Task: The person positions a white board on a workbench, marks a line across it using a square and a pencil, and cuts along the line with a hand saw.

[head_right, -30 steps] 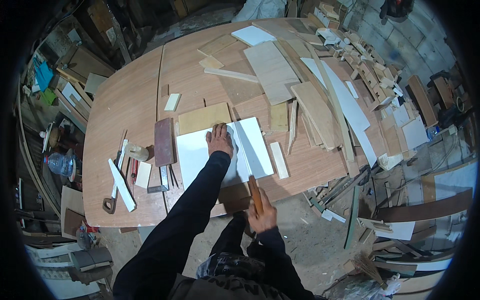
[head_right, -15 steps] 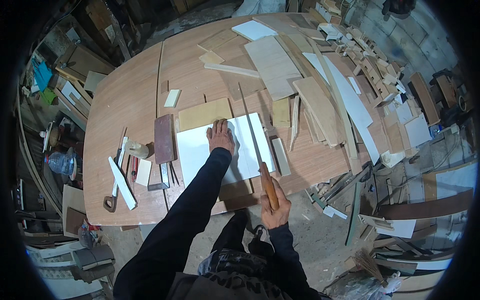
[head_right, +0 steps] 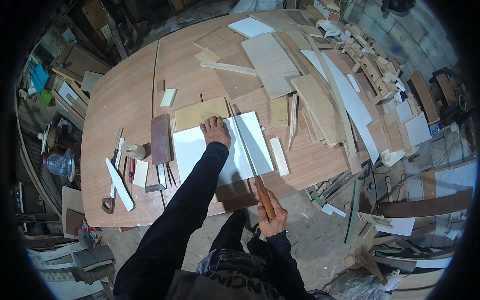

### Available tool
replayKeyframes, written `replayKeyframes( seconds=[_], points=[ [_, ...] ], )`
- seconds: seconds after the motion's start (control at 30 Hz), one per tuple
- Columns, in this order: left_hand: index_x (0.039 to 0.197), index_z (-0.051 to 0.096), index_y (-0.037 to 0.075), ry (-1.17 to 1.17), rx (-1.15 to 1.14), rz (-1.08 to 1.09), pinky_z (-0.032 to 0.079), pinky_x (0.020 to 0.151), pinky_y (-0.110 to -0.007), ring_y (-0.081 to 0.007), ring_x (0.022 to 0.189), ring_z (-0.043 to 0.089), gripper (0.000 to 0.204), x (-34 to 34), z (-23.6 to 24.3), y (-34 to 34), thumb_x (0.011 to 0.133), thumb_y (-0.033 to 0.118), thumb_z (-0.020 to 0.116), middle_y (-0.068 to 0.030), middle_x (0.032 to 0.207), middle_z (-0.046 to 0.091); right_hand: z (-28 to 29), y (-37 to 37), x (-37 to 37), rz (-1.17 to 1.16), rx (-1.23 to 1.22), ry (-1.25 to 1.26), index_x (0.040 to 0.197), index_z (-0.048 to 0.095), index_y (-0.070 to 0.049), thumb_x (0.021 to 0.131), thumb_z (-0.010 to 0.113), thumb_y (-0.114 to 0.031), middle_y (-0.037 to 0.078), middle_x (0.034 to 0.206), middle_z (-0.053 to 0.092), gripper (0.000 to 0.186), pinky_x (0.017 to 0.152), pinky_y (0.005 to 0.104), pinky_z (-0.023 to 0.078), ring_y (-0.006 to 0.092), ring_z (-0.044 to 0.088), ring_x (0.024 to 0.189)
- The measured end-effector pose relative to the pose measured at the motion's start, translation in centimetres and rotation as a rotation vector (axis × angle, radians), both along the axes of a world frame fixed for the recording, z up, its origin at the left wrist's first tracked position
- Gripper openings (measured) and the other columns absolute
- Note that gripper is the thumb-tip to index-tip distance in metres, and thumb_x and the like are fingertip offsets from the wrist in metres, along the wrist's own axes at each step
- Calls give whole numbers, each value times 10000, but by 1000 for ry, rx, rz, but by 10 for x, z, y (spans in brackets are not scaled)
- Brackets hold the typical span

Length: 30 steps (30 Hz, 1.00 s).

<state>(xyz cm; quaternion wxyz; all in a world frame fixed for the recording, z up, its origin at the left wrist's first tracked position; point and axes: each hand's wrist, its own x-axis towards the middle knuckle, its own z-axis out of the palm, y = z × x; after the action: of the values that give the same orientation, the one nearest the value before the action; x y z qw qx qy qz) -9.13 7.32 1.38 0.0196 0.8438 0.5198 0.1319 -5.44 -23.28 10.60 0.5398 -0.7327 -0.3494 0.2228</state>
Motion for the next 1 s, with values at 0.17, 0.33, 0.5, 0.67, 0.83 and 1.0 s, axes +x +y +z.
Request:
replayKeyframes(
  seconds=[0.17, 0.33, 0.5, 0.67, 0.83, 1.0],
  points=[
    [1164, 516, 74, -45, 55, -40, 219, 1030, -547, -306, 1169, 382, 356, -2, -3, -1, 842, 224, 526, -106, 1186, 452, 6, -2, -1, 8, -48, 59, 1232, 563, -5, 830, 566, -3, 129, 1007, 654, 402, 740, 252, 486, 137, 606, 826],
    [1163, 522, 75, -29, 42, -34, 219, 1037, -545, -305, 1175, 380, 353, 1, -1, -3, 846, 229, 528, -103, 1197, 451, -3, -9, -1, -4, -10, -44, 1227, 566, -6, 829, 576, -3, 131, 1000, 659, 398, 735, 255, 490, 139, 610, 814],
    [1165, 525, 84, -46, 60, -24, 213, 1043, -547, -306, 1190, 374, 355, 0, -3, -1, 840, 226, 533, -104, 1202, 454, 0, -16, -2, 21, -31, -51, 1237, 554, -11, 832, 586, -26, 149, 1074, 656, 407, 740, 273, 500, 161, 631, 859],
    [1151, 525, 85, -41, 41, -21, 210, 1042, -549, -305, 1185, 376, 342, -1, -1, -2, 839, 224, 533, -104, 1199, 453, 7, -21, -4, 29, -19, -88, 1236, 554, -17, 828, 588, -23, 151, 1069, 656, 409, 734, 282, 503, 174, 638, 842],
    [1138, 523, 82, -31, 27, -32, 207, 1043, -550, -302, 1177, 381, 324, 2, -1, -2, 843, 217, 526, -105, 1196, 453, 14, -5, -9, 24, -96, 58, 1249, 540, -20, 825, 596, -29, 131, 973, 658, 427, 685, 293, 501, 173, 598, 712],
    [1142, 523, 75, -34, 36, -20, 213, 1046, -545, -302, 1185, 381, 309, -1, -5, 0, 860, 197, 504, -108, 1210, 452, 2, 9, -8, 32, -120, -70, 1286, 494, -54, 792, 582, -3, 160, 849, 648, 504, 632, 294, 500, 195, 618, 651]
  ],
)
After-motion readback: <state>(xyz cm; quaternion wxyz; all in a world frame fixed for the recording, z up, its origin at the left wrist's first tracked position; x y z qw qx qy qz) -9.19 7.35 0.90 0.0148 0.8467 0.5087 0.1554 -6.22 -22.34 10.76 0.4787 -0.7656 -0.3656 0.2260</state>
